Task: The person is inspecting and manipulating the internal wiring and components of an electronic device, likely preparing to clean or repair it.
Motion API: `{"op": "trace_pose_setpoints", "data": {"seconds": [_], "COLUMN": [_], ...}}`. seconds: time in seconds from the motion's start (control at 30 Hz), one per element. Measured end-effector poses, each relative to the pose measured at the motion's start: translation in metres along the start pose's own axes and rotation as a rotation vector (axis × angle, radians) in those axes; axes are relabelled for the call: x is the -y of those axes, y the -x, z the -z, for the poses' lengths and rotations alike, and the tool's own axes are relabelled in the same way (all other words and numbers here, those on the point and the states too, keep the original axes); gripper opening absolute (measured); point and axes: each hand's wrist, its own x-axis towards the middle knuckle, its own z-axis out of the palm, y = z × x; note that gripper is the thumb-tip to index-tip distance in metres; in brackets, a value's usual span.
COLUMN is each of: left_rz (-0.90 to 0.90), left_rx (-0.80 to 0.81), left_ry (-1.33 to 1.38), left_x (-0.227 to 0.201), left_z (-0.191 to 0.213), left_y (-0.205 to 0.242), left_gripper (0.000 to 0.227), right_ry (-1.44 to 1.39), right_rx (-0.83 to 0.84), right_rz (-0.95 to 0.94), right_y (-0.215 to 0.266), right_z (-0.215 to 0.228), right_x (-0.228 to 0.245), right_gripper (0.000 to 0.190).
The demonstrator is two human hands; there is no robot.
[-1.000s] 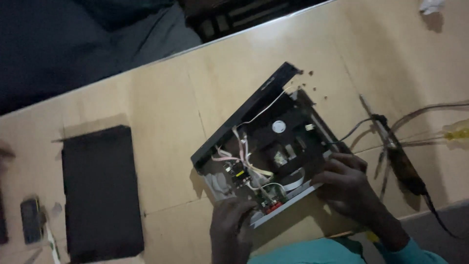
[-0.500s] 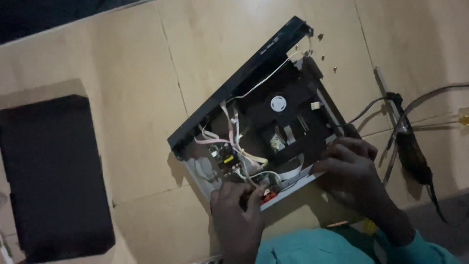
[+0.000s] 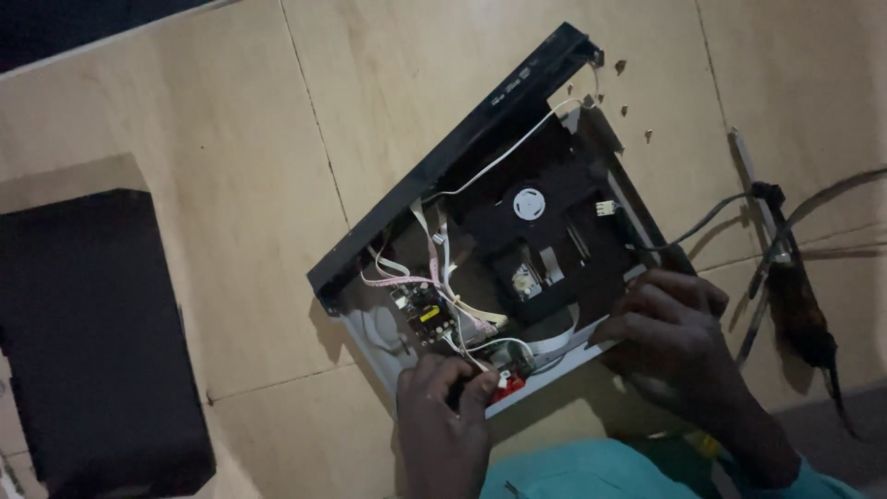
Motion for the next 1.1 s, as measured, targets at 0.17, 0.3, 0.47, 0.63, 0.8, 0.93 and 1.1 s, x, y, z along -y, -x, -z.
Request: {"op": "trace_pose_setpoints", "data": {"seconds": [0.17, 0.3, 0.47, 0.63, 0.8, 0.93, 1.1], "left_rz": [-0.026, 0.033, -0.021, 0.265, 0.255, 0.209, 0.197], "left_rx": [0.007, 0.05, -0.013, 0.161, 0.24, 0.176, 0.127], "left_ry": [0.065, 0.047, 0.117, 0.283, 0.456, 0.452, 0.288], "left_x": [-0.003, -0.004, 0.003, -0.022, -0.018, -0.017, -0.014], "left_z": [0.006, 0.007, 0.006, 0.032, 0.036, 0.039, 0.031], "left_y": [-0.001, -0.003, -0.001, 0.003, 0.007, 0.005, 0.006], "left_gripper": [0.019, 0.022, 0.022, 0.032, 0.037, 0.033, 0.033], "right_ry": [0.031, -0.001, 0.001, 0.012, 0.026, 0.058, 0.033], "right_rx": [0.061, 0.032, 0.011, 0.035, 0.113, 0.111, 0.107], "right_rz": [-0.038, -0.028, 0.004, 0.002, -0.079, -0.063, -0.078], "right_y": [0.0, -0.007, -0.006, -0.011, -0.002, 0.003, -0.001], "right_z": [-0.001, 0.003, 0.001, 0.003, 0.001, -0.003, -0.001], "right_x": [-0.003, 0.003, -0.001, 0.003, 0.0, -0.007, -0.002], "right_gripper": [0.024, 0.021, 0.023, 0.025, 0.029, 0.035, 0.03]}}
